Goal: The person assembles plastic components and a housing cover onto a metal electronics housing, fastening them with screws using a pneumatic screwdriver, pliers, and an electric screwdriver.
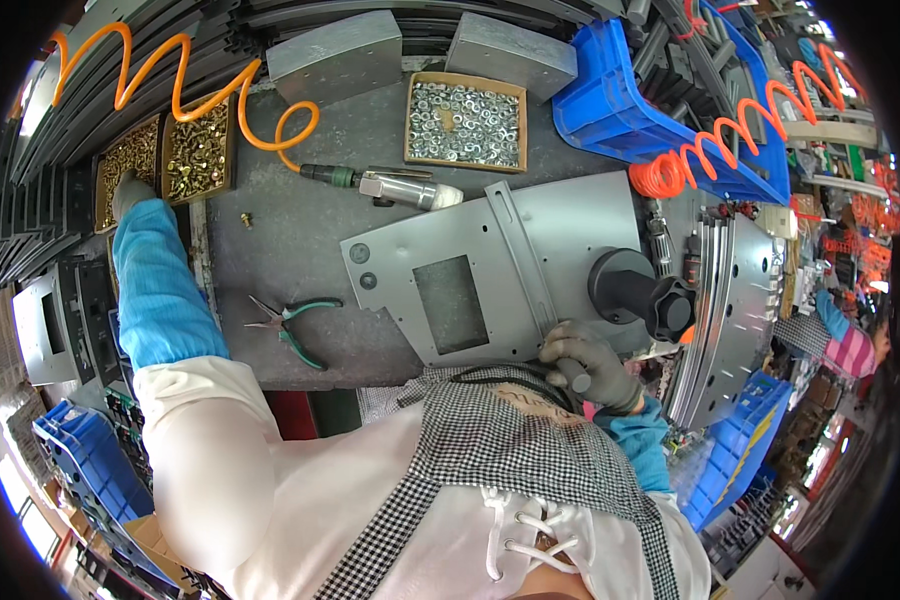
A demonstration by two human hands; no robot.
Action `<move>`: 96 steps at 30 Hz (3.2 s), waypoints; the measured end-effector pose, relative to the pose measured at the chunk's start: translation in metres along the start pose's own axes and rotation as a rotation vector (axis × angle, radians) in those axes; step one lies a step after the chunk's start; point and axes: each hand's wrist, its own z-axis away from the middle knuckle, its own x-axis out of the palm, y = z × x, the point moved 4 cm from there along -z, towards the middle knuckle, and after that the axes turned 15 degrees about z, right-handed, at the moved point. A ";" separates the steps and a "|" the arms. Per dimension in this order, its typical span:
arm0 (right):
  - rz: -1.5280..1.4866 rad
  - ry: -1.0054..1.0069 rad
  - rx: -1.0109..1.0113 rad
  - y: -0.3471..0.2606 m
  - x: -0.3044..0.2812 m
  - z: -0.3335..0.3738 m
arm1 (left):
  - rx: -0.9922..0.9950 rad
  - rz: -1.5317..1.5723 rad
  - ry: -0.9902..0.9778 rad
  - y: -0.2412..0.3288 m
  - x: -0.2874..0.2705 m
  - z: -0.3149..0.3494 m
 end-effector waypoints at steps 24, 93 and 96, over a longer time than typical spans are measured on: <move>-0.042 0.066 -0.148 -0.019 0.003 -0.013 | 0.628 0.006 -0.199 0.090 -0.070 0.168; -0.045 0.851 0.451 0.155 -0.148 0.114 | 0.135 1.257 -1.045 0.179 0.070 0.598; 0.359 0.720 0.627 0.261 -0.150 0.117 | 0.241 1.217 -0.936 0.184 0.071 0.606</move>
